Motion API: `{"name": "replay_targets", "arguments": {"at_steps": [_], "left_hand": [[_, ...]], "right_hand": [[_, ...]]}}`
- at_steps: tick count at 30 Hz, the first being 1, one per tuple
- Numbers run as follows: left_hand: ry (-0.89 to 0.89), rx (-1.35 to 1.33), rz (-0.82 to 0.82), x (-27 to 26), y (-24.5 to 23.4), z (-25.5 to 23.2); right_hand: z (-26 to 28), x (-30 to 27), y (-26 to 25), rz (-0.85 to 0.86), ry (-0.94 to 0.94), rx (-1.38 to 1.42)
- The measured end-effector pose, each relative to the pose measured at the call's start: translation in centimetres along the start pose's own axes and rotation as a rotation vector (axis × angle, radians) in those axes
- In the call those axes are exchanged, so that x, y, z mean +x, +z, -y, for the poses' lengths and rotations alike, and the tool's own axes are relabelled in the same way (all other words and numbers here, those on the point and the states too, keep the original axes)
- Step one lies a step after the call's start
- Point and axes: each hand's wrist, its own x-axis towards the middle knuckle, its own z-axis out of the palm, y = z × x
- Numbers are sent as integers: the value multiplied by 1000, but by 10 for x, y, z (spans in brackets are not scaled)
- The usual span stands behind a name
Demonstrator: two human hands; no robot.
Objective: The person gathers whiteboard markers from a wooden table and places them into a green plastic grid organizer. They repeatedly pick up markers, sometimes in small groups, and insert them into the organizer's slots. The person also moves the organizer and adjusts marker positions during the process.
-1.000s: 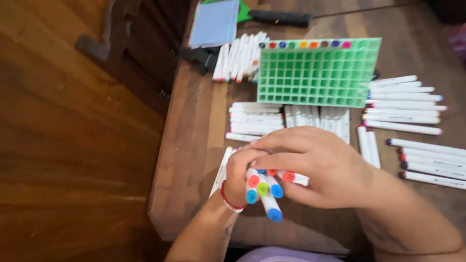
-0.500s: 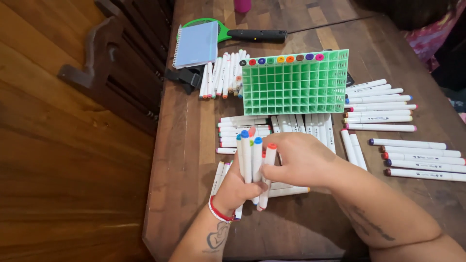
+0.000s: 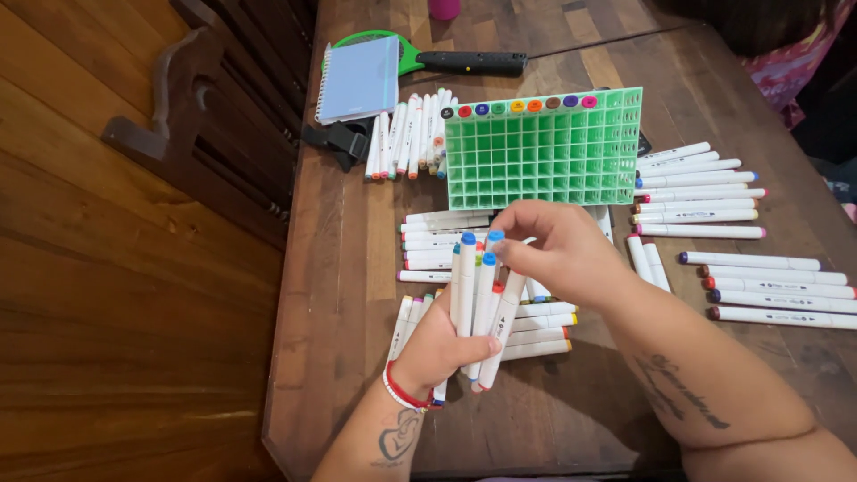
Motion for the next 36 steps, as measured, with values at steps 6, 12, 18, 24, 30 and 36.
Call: {"name": "replay_targets", "arguments": {"at_steps": [6,12,18,24,30,36], "left_hand": [[-3,-7,-7,-3,0,-6],[22,-71,-6,3,-1,6],[15,-321,143,1,9,-5],[-2,-372,203,1,2,-1],[23,-225,176,-3,5,-16],[23,-300,11,2,-8,3]], "right_hand": [[-1,-1,10,-44,-200,234],[-2,3,1,18,-135,349],[1,4,-13,257,-188,376],[-16,19,-34,-25,-218,494],[-9,11,-91,-677,-589,195],[-10,20,-108,-757,-916,-103]]}}
